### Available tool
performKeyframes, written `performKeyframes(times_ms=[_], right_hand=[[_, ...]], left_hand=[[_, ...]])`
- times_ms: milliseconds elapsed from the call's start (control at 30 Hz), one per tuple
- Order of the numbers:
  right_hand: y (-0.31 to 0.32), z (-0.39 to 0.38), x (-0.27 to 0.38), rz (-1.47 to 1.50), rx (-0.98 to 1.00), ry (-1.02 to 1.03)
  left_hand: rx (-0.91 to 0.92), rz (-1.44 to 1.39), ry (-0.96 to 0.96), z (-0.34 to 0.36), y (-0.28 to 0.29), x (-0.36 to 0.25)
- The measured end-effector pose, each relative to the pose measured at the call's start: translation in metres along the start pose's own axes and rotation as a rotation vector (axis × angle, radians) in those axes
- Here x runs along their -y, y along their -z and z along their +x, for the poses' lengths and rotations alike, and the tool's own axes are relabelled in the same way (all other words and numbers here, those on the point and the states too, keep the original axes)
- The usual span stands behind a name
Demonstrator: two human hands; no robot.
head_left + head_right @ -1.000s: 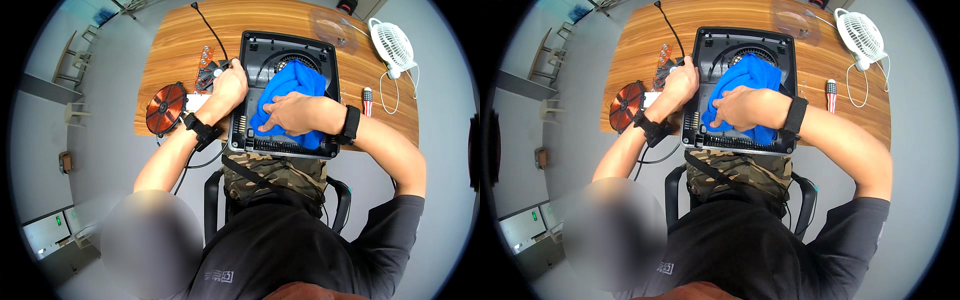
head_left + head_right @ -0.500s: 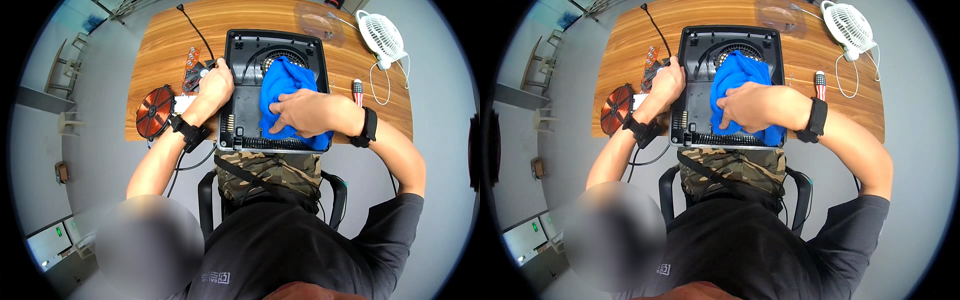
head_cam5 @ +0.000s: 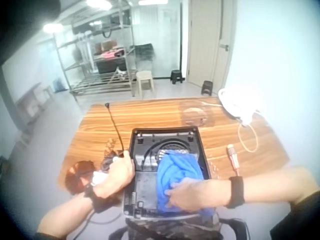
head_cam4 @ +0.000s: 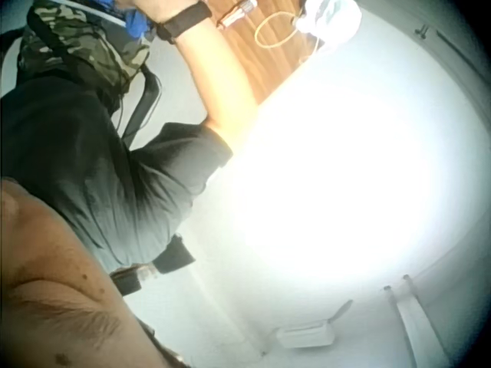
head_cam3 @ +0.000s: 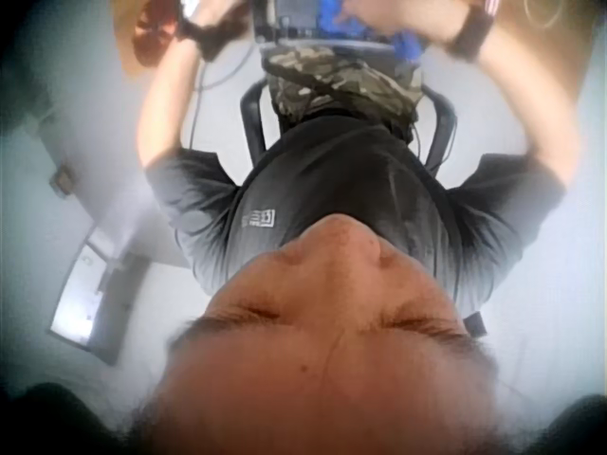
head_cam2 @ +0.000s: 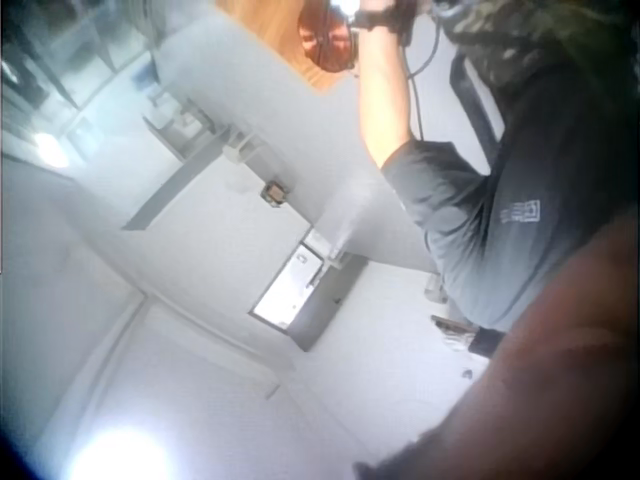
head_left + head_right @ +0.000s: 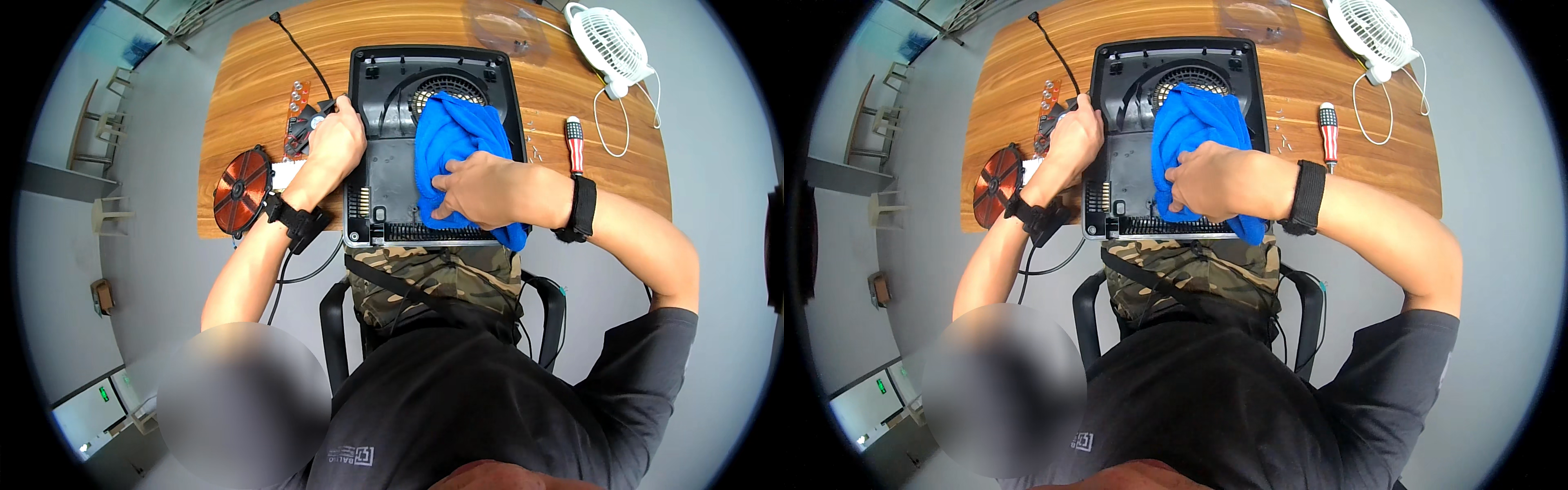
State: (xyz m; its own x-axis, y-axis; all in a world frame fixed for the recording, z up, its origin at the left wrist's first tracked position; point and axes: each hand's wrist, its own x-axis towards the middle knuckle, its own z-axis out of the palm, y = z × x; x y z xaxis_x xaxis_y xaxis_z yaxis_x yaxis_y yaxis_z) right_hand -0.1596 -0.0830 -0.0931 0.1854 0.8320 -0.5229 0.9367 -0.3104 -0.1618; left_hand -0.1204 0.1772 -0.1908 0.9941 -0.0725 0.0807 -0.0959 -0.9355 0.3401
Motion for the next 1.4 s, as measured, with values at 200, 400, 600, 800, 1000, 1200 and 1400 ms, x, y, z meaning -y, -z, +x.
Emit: performKeyframes(times_ms=[200, 400, 600, 800, 1000, 1200, 1400], right_hand=[[-0.007, -0.01, -0.008, -0.001, 0.032, 0.001], [-0.022, -0.024, -0.008, -0.079, 0.097, -0.073], [-0.028, -0.023, -0.006, -0.288, 0.183, -0.099], [-0.015, -0.02, 0.004, -0.318, 0.243, -0.132], [-0.022, -0.023, 0.006, -0.413, 0.111, -0.266], [-0.015, -0.025, -0.017, -0.611, -0.07, -0.45], [0.001, -0.036, -0.043, -0.436, -0.3, -0.403]], left_hand=[[0.035, 0.009, 0.029, 0.001, 0.0, -0.002], [0.095, 0.006, 0.058, 0.0, 0.01, -0.012], [0.078, -0.022, 0.041, -0.001, 0.008, -0.007], [0.088, -0.009, 0.063, -0.001, 0.011, -0.011], [0.069, -0.029, 0.051, 0.001, 0.005, -0.006], [-0.065, 0.0, -0.056, 0.0, -0.004, 0.005], [-0.048, 0.02, -0.021, 0.0, -0.003, 0.001]])
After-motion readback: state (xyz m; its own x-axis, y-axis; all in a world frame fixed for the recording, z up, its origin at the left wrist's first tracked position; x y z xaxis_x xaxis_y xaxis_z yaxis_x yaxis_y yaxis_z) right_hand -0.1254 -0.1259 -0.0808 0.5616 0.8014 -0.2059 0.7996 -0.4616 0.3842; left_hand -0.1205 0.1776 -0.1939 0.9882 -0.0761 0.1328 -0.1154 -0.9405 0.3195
